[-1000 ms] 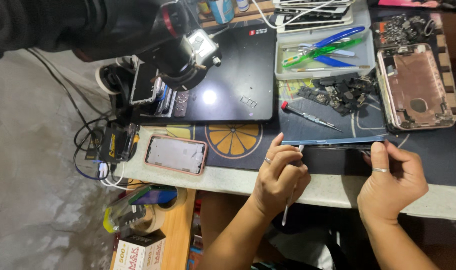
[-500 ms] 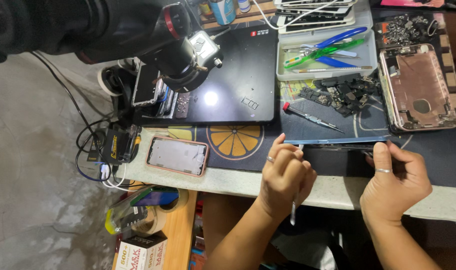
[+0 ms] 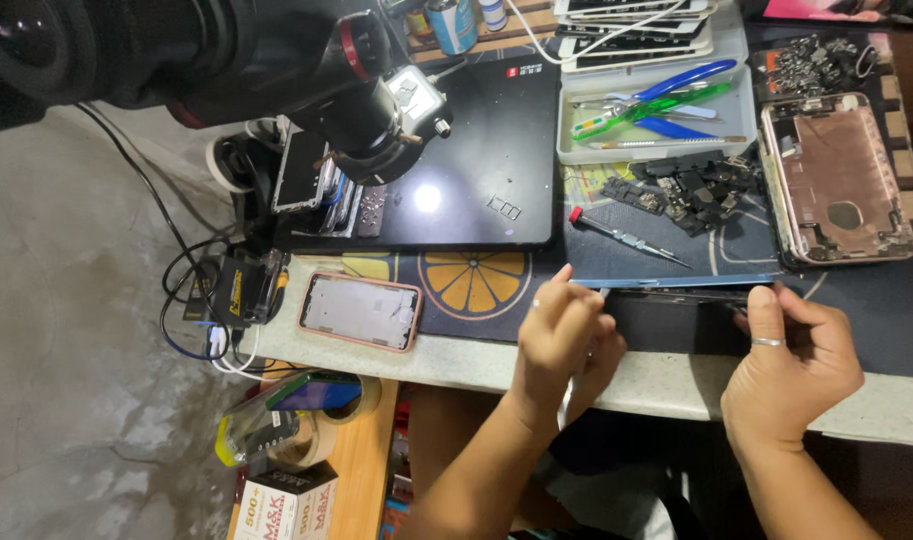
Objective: The person disassembles a smartphone by prying open the back cover and removing internal components. They use a screwdriver to unscrew parts and a plastic tool to separate the casing, then place the removed pieces on the workbench.
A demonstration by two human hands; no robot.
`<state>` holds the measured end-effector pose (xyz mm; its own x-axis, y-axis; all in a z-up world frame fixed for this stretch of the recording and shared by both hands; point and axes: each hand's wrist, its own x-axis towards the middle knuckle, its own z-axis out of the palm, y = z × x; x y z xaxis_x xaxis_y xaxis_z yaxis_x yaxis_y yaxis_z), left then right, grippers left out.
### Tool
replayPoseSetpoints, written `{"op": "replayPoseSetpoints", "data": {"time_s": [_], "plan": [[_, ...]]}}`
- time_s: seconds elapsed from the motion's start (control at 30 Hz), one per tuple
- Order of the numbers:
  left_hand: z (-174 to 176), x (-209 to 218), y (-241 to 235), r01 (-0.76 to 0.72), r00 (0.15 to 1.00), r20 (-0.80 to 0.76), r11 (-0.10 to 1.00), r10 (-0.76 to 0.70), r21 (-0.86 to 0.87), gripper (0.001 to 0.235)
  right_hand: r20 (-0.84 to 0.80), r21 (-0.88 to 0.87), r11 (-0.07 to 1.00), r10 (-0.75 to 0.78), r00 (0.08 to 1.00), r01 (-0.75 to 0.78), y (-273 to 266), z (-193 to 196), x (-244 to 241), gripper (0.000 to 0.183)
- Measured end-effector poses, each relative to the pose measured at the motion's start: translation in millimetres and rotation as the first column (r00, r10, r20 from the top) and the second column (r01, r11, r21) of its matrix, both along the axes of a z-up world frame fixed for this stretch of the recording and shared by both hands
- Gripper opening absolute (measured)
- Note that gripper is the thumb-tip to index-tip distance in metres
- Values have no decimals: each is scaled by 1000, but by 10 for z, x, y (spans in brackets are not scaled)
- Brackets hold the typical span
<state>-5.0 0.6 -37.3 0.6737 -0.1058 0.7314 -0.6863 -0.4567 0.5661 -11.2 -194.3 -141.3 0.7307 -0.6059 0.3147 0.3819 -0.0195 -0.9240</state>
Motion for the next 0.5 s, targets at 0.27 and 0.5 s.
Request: {"op": "replayPoseSetpoints", "data": {"time_s": [0.27, 0.5], "plan": [[-383, 22, -13, -5, 978, 208, 1000, 1, 18, 23, -23, 25, 1000, -4, 1000, 5, -2, 3, -18, 11], [-492, 53, -47, -6, 973, 229, 1000, 10, -19, 19, -30, 2, 1000, 8, 1000, -7, -5, 16, -25, 9]]}}
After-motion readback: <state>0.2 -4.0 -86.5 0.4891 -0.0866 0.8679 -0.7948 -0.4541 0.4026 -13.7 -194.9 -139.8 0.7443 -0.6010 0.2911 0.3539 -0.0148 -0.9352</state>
